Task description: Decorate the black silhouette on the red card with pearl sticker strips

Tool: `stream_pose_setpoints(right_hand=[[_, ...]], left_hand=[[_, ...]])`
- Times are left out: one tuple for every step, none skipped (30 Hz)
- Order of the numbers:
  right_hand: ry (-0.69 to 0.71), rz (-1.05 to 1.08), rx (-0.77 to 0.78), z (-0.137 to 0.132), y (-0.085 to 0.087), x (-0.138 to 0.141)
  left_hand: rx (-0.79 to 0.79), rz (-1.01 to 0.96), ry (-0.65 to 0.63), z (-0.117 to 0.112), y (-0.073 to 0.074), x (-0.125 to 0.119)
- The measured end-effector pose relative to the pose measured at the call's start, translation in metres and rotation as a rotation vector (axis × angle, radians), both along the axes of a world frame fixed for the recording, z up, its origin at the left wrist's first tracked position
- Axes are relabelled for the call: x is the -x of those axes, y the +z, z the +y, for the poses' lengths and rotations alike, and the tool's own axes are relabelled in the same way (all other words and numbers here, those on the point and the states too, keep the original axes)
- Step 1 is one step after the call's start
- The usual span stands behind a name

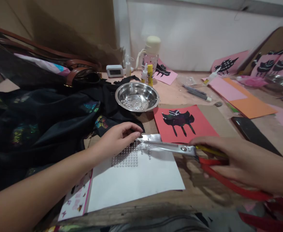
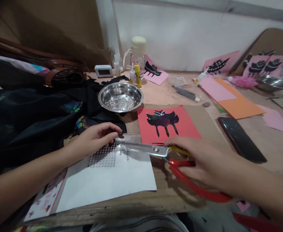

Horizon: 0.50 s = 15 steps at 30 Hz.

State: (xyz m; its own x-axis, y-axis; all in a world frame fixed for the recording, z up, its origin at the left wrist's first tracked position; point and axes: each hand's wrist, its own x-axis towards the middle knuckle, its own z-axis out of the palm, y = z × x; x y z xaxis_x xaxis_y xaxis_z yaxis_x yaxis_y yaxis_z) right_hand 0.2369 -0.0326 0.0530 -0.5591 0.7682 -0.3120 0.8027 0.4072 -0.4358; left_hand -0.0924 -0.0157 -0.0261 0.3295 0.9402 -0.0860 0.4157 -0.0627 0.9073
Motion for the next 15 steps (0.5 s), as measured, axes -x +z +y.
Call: stream_pose_setpoints(right_hand=[[0.026, 0.036, -0.007, -0.006, 0.000, -0.003], [0.058, 0.065, -0.004, -0.011, -0.001, -0.004], [0.095, 0.083, 0.012, -0.016, -0.003, -0.003], [0.124, 0.093, 0.020, -0.021, -0.005, -0.002], [0.142, 0.088, 0.026, -0.024, -0.008, 0.000], [0.147, 0.083, 0.020, -0.026, -0.012, 0.001], [0.136, 0.073, 0.004, -0.027, -0.018, 0.001], [0.119, 0.064, -0.014, -0.027, -0.024, 0.000], [0.104, 0.059, -0.030, -0.027, -0.030, -0.002], [0.097, 0.050, -0.036, -0.027, -0.036, -0.005], [0.100, 0.042, -0.041, -0.027, -0.041, -0.008], [0.120, 0.035, -0.042, -0.027, -0.044, -0.012], [0.150, 0.035, -0.047, -0.027, -0.045, -0.016], [0.159, 0.055, -0.079, -0.026, -0.044, -0.018], [0.162, 0.090, -0.121, -0.026, -0.041, -0.019]], left_hand=[[0.011, -0.002, 0.001, 0.000, 0.001, 0.000], [0.017, -0.004, 0.001, 0.000, 0.001, -0.001], [0.022, -0.006, 0.002, 0.000, 0.001, -0.001], [0.025, -0.008, 0.006, 0.000, 0.001, -0.001], [0.031, -0.012, 0.009, 0.000, 0.000, -0.002], [0.042, -0.017, 0.014, 0.000, 0.000, -0.002], [0.056, -0.022, 0.016, 0.000, 0.000, -0.002], [0.065, -0.027, 0.019, 0.000, 0.000, -0.003], [0.072, -0.029, 0.020, 0.000, 0.000, -0.003], [0.077, -0.027, 0.021, 0.000, 0.000, -0.003], [0.082, -0.021, 0.022, 0.001, 0.000, -0.003], [0.088, -0.016, 0.025, 0.001, 0.000, -0.003], [0.097, -0.012, 0.029, 0.001, 0.001, -0.002], [0.111, -0.010, 0.034, 0.000, 0.002, -0.002], [0.122, -0.008, 0.042, 0.000, 0.004, -0.003]])
